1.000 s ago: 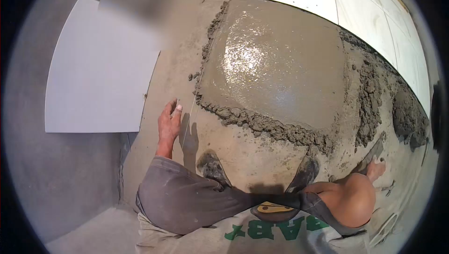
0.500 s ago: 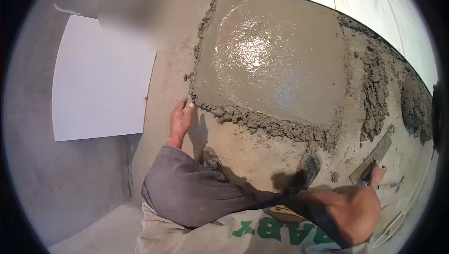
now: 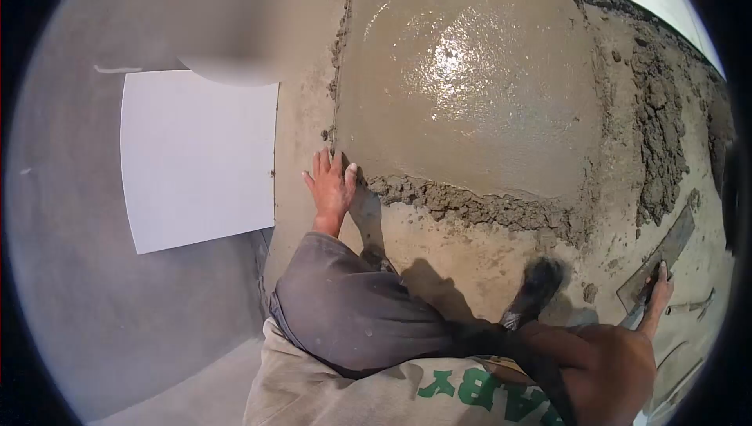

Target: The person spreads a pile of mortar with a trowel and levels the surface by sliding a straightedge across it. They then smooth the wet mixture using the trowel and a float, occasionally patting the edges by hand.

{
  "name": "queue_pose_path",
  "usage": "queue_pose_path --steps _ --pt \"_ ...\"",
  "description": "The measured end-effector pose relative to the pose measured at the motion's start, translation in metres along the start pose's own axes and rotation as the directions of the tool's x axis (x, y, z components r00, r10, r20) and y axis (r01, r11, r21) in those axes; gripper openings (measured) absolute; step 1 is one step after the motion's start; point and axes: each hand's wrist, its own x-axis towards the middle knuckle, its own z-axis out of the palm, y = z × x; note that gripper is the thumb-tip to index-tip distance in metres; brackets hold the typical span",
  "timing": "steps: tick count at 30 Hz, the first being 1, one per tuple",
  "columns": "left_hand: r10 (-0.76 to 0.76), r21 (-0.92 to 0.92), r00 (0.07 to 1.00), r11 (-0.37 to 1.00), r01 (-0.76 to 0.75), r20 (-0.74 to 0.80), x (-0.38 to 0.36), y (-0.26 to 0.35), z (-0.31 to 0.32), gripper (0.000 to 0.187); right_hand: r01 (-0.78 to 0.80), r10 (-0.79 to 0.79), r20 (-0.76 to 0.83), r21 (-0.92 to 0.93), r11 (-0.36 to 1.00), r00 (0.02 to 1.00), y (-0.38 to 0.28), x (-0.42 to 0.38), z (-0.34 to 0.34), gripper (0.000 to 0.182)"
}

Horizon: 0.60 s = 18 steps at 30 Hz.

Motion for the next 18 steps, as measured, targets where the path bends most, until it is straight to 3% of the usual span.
queue_pose_path --steps 1,2,4,6,8,13,17,18 --pt "0.003 0.008 1.000 1.000 -0.003 0.007 -0.002 0.000 0.001 0.048 -0.471 0.407 0.258 0.285 0.835 0.876 -0.029 0.015 -0.025 0.052" --pt "-0.022 0.001 0.999 1.000 0.022 0.035 -0.004 0.000 0.001 0.048 -0.835 0.603 0.578 0.379 0.398 0.550 -0.066 0.032 -0.050 0.056" --pt "-0.048 0.006 0.997 0.999 0.048 0.062 -0.005 -0.003 0.002 0.048 -0.846 0.657 0.532 0.349 0.404 0.534 -0.085 0.038 -0.054 0.061" --pt "-0.051 0.056 0.999 0.997 0.051 0.010 -0.004 -0.005 0.004 0.049 -0.800 0.637 0.484 0.363 0.478 0.600 -0.074 0.037 -0.046 0.069" --pt "-0.057 0.042 0.998 0.998 0.056 0.028 -0.002 -0.003 0.002 0.049 -0.825 0.678 0.471 0.301 0.478 0.564 -0.062 0.032 -0.038 0.074" --pt "-0.071 0.041 0.996 0.997 0.069 0.055 0.004 0.006 0.000 0.050 -0.753 0.621 0.430 0.302 0.585 0.655 -0.033 0.024 -0.023 0.079" --pt "-0.141 0.029 0.986 0.990 0.139 0.090 0.005 0.004 0.004 0.052 -0.789 0.677 0.408 0.366 0.494 0.613 -0.074 0.032 -0.047 0.063" --pt "-0.142 0.028 0.986 0.990 0.140 0.091 0.005 0.005 0.003 0.053 -0.842 0.650 0.538 0.395 0.368 0.536 -0.073 0.033 -0.053 0.058"
